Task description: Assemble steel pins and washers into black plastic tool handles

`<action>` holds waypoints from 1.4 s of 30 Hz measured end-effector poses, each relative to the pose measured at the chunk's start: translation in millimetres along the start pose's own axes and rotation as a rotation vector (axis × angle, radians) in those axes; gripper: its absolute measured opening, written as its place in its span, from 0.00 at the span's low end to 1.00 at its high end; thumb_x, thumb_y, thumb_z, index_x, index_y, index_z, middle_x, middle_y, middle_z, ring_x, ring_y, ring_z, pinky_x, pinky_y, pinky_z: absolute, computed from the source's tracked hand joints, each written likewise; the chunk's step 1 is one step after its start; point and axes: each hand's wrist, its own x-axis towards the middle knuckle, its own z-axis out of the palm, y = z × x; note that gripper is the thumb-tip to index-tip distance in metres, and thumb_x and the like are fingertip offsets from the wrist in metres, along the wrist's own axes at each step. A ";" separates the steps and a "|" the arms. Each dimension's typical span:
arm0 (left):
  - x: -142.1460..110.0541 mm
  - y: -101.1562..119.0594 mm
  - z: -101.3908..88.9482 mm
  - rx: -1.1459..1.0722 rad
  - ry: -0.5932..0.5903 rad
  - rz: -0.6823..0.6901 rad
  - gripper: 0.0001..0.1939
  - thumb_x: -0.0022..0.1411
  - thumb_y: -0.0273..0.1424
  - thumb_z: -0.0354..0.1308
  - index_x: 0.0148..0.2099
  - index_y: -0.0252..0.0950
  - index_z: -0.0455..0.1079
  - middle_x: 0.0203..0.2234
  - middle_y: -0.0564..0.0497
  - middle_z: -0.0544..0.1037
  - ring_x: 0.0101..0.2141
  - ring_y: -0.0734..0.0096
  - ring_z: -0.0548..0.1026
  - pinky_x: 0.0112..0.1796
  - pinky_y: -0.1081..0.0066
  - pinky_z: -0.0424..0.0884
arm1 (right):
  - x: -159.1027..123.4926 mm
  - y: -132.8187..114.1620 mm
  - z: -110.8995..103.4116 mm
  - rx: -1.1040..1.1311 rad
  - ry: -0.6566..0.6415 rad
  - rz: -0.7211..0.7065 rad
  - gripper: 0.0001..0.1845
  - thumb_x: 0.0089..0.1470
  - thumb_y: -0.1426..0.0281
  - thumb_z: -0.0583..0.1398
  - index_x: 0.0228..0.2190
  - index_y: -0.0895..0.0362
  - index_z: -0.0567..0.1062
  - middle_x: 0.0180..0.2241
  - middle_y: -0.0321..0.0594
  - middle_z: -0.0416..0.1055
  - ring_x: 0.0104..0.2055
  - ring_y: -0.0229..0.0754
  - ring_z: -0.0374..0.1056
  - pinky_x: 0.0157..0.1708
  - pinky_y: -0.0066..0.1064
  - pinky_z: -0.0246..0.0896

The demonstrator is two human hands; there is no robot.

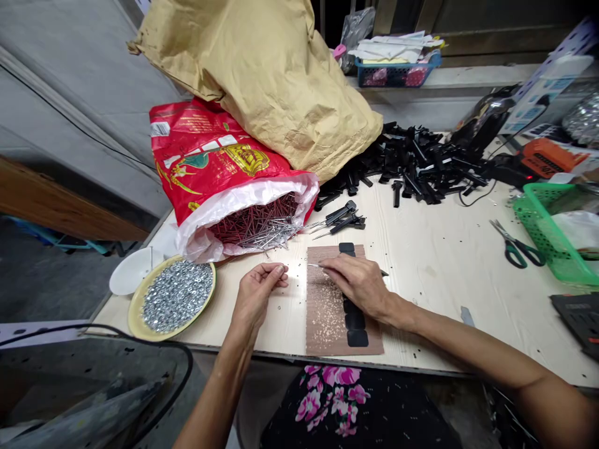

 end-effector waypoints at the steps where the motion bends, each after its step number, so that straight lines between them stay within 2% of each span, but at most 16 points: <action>1: -6.4 4.7 8.4 -0.086 -0.020 -0.036 0.17 0.45 0.37 0.66 0.35 0.31 0.71 0.30 0.46 0.76 0.26 0.73 0.72 0.31 0.71 0.70 | 4.8 -4.2 0.0 0.006 -0.006 -0.009 0.14 0.63 0.70 0.51 0.45 0.56 0.73 0.38 0.40 0.73 0.38 0.37 0.69 0.36 0.28 0.62; 4: -19.1 14.9 28.0 -0.171 -0.018 -0.021 0.16 0.45 0.35 0.67 0.35 0.31 0.72 0.28 0.48 0.77 0.25 0.74 0.73 0.33 0.71 0.71 | 14.5 -11.2 1.0 -0.017 -0.020 -0.015 0.14 0.63 0.69 0.51 0.45 0.55 0.73 0.37 0.39 0.72 0.36 0.35 0.68 0.33 0.26 0.60; 8: -22.3 19.1 39.5 -0.187 -0.012 0.039 0.15 0.47 0.35 0.67 0.34 0.31 0.72 0.25 0.51 0.76 0.25 0.74 0.74 0.33 0.72 0.71 | 15.9 -10.5 1.2 -0.040 -0.027 -0.008 0.14 0.63 0.68 0.52 0.46 0.53 0.73 0.36 0.38 0.71 0.34 0.34 0.66 0.33 0.25 0.59; 16: -24.6 19.3 46.9 -0.220 -0.024 0.046 0.14 0.46 0.34 0.67 0.35 0.31 0.72 0.26 0.51 0.76 0.25 0.76 0.74 0.33 0.74 0.71 | 11.2 -12.8 -6.7 -0.096 0.007 0.013 0.14 0.63 0.67 0.51 0.43 0.53 0.74 0.36 0.38 0.72 0.34 0.34 0.66 0.31 0.25 0.56; 21: -26.1 19.7 48.8 -0.247 -0.033 0.012 0.16 0.44 0.34 0.69 0.33 0.31 0.72 0.24 0.52 0.76 0.24 0.76 0.74 0.32 0.74 0.71 | 9.2 -13.9 -10.0 -0.172 0.036 -0.022 0.13 0.63 0.68 0.51 0.41 0.53 0.75 0.33 0.37 0.72 0.32 0.34 0.65 0.27 0.26 0.52; 28: -22.2 21.4 51.0 -0.265 -0.078 -0.056 0.20 0.40 0.34 0.70 0.38 0.31 0.74 0.26 0.51 0.77 0.23 0.78 0.74 0.31 0.74 0.72 | 5.6 -13.4 -12.2 -0.240 0.091 -0.030 0.13 0.63 0.69 0.51 0.38 0.54 0.75 0.32 0.36 0.72 0.32 0.35 0.66 0.28 0.27 0.51; 33: -21.0 21.6 55.3 -0.242 -0.067 -0.049 0.19 0.40 0.34 0.71 0.34 0.31 0.74 0.24 0.51 0.77 0.22 0.78 0.73 0.30 0.75 0.72 | 1.8 -8.8 -8.5 -0.226 0.100 -0.024 0.12 0.63 0.68 0.51 0.38 0.55 0.73 0.32 0.37 0.72 0.34 0.36 0.66 0.31 0.28 0.51; 42: -14.5 12.2 58.2 -0.184 -0.097 0.003 0.14 0.44 0.33 0.69 0.33 0.30 0.73 0.22 0.54 0.75 0.21 0.78 0.73 0.28 0.76 0.70 | -0.3 -5.1 -6.5 -0.390 0.119 -0.048 0.14 0.63 0.69 0.50 0.31 0.57 0.72 0.29 0.38 0.69 0.33 0.37 0.63 0.31 0.31 0.47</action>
